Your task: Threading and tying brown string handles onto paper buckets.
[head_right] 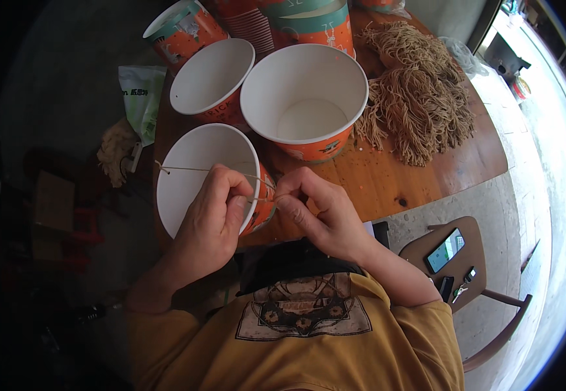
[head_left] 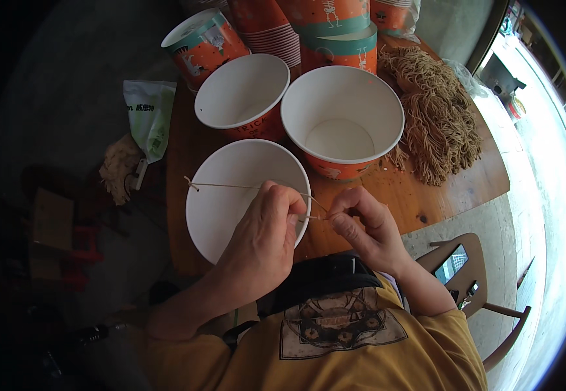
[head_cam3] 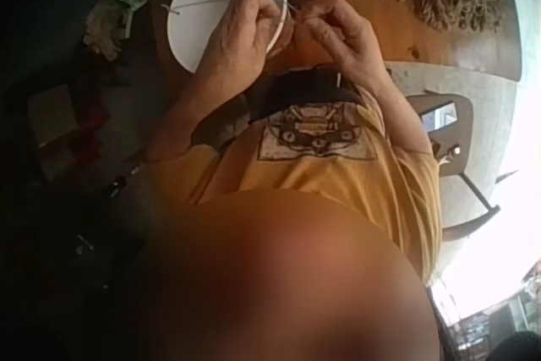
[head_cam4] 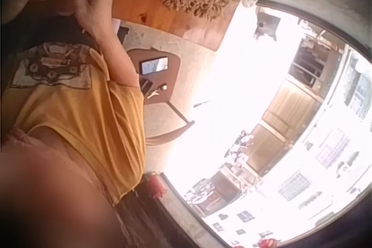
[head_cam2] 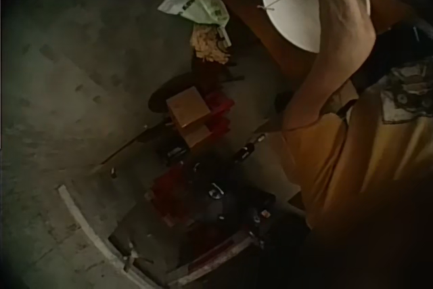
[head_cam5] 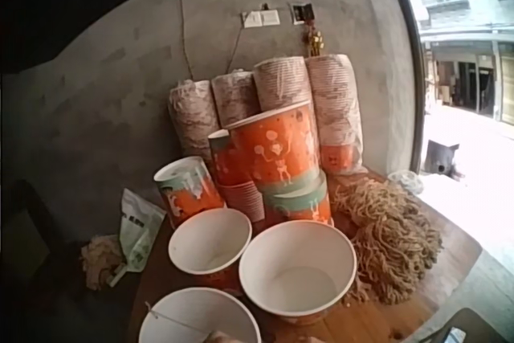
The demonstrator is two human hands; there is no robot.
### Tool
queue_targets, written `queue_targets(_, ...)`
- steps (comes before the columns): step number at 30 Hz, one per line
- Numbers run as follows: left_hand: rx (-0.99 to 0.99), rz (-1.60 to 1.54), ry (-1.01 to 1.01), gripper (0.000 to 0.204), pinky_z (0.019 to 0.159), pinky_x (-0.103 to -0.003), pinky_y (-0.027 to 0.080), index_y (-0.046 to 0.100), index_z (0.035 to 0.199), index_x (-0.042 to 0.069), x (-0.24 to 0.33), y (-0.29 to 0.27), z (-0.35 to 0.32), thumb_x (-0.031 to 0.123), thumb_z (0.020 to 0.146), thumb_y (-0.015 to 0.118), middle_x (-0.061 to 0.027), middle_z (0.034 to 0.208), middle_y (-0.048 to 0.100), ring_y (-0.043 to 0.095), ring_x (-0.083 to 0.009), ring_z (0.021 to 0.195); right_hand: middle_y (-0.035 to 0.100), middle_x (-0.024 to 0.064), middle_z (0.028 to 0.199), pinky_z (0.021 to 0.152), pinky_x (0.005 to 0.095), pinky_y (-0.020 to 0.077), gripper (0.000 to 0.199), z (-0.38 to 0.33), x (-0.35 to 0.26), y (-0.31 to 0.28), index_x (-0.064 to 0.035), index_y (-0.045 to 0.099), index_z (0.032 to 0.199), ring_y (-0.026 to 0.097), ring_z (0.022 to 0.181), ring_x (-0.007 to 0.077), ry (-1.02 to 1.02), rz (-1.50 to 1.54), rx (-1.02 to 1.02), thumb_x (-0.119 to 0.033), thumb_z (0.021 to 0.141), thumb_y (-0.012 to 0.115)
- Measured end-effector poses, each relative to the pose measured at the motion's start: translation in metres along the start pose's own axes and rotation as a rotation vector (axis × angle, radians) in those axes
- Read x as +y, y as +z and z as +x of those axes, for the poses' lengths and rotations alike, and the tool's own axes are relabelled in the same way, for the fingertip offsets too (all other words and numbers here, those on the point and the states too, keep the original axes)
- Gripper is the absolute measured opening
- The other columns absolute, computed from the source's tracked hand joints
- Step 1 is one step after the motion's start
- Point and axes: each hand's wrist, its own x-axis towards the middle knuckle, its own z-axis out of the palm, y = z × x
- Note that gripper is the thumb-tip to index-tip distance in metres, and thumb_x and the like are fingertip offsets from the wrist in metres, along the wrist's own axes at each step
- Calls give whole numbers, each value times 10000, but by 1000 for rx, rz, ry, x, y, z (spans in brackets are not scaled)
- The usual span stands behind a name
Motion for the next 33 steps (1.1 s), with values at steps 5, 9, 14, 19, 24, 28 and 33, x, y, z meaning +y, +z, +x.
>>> queue_targets(5, 14, -30, -5, 211, 757, -431, 428, 393, 993, -5, -1, 0, 1, -123, 837, 474, -185, 940, 460, 520, -352, 856, 543, 61, 798, 613, 308, 463, 125, 8, -23, -2, -49, 593, 955, 559, 679, 196, 49, -312, -85, -69, 844, 646)
queue_targets(9, 9, -23, -6, 225, 757, -432, 428, 395, 996, -1, 1, 0, -1, -118, 826, 487, -180, 946, 453, 519, -355, 864, 533, 58, 771, 594, 336, 466, 142, 9, -14, 2, -65, 613, 916, 544, 657, 223, -127, -427, -23, -78, 795, 687)
queue_targets(14, 13, 58, 23, 243, 746, -444, 432, 398, 1004, 0, 0, 1, -2, -104, 813, 506, -176, 959, 441, 515, -365, 883, 532, 56, 761, 612, 360, 471, 197, 9, -16, -2, -75, 621, 884, 555, 707, 250, -260, -632, -38, -97, 732, 744)
queue_targets(19, 3, 140, 47, 276, 681, -425, 472, 435, 997, 25, 7, -6, -12, 78, 836, 653, -146, 902, 508, 570, -328, 834, 529, 57, 784, 614, 348, 476, 180, 12, -27, -5, -62, 614, 862, 559, 722, 245, -166, -444, -81, -100, 747, 747)
queue_targets(24, -21, 275, 87, 345, 646, -376, 507, 514, 1046, 36, 10, -13, -35, 208, 819, 709, -109, 840, 563, 611, -268, 750, 517, 53, 781, 582, 324, 469, 171, 26, -45, -6, -44, 610, 823, 559, 702, 212, -140, -362, -205, -123, 772, 753)
queue_targets(28, -23, 356, 172, 423, 621, -342, 518, 549, 1169, 38, 14, -14, -45, 207, 816, 708, -95, 794, 586, 627, -237, 703, 560, 26, 802, 540, 240, 447, 176, 34, -50, 2, -34, 617, 808, 562, 669, 112, -121, -323, -248, -123, 782, 766)
queue_targets(33, -11, 392, 113, 374, 613, -342, 515, 577, 1153, 43, 11, -20, -58, 167, 821, 696, -73, 727, 596, 627, -235, 662, 550, 11, 783, 528, 229, 400, 179, 47, -45, 1, -36, 610, 798, 525, 652, 82, -129, -251, -261, -136, 799, 759)
